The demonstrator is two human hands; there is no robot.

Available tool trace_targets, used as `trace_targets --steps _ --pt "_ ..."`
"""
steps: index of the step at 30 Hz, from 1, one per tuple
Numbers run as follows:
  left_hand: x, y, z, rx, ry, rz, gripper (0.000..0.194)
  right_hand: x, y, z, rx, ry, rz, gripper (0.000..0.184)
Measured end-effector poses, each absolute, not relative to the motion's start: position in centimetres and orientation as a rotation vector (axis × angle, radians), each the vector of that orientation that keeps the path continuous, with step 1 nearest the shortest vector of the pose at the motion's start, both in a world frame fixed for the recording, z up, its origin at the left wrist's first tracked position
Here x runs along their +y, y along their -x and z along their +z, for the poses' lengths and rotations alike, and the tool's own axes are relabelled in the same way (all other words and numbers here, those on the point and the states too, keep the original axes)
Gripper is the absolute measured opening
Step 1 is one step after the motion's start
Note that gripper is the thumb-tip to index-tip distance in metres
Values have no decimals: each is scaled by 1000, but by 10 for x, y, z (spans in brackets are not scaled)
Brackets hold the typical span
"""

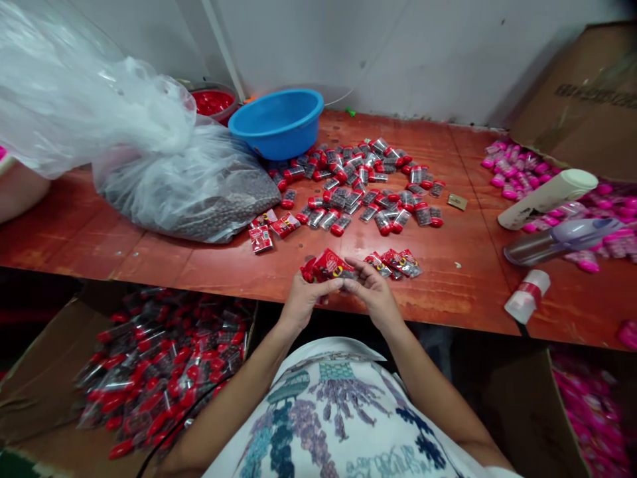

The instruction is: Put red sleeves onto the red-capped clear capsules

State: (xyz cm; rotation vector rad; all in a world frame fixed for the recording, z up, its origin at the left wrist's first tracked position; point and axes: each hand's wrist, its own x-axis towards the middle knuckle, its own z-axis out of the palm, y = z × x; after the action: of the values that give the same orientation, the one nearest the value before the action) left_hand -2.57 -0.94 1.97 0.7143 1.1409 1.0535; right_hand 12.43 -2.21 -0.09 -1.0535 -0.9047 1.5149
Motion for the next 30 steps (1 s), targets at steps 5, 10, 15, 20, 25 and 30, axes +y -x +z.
trace_targets --steps 5,10,15,20,25,30 --pt "-10 24 15 1150 -688 1112 28 -23 -129 -6 -903 1053 1564 48" --pt "-7 20 8 1149 -678 1055 26 -26 -130 -17 -881 1130 1528 33" --pt "-3 14 1 1090 -465 978 26 -17 -156 -35 -1050 1333 1276 31" --pt "3 16 0 955 -250 967 34 -9 -208 -42 -1147 1621 710 33" --pt "6 10 -2 953 -235 1030 34 -15 -176 -24 -1360 1594 619 36" --pt "10 7 -7 992 -227 1089 25 -8 -118 -21 -1454 1323 1002 34"
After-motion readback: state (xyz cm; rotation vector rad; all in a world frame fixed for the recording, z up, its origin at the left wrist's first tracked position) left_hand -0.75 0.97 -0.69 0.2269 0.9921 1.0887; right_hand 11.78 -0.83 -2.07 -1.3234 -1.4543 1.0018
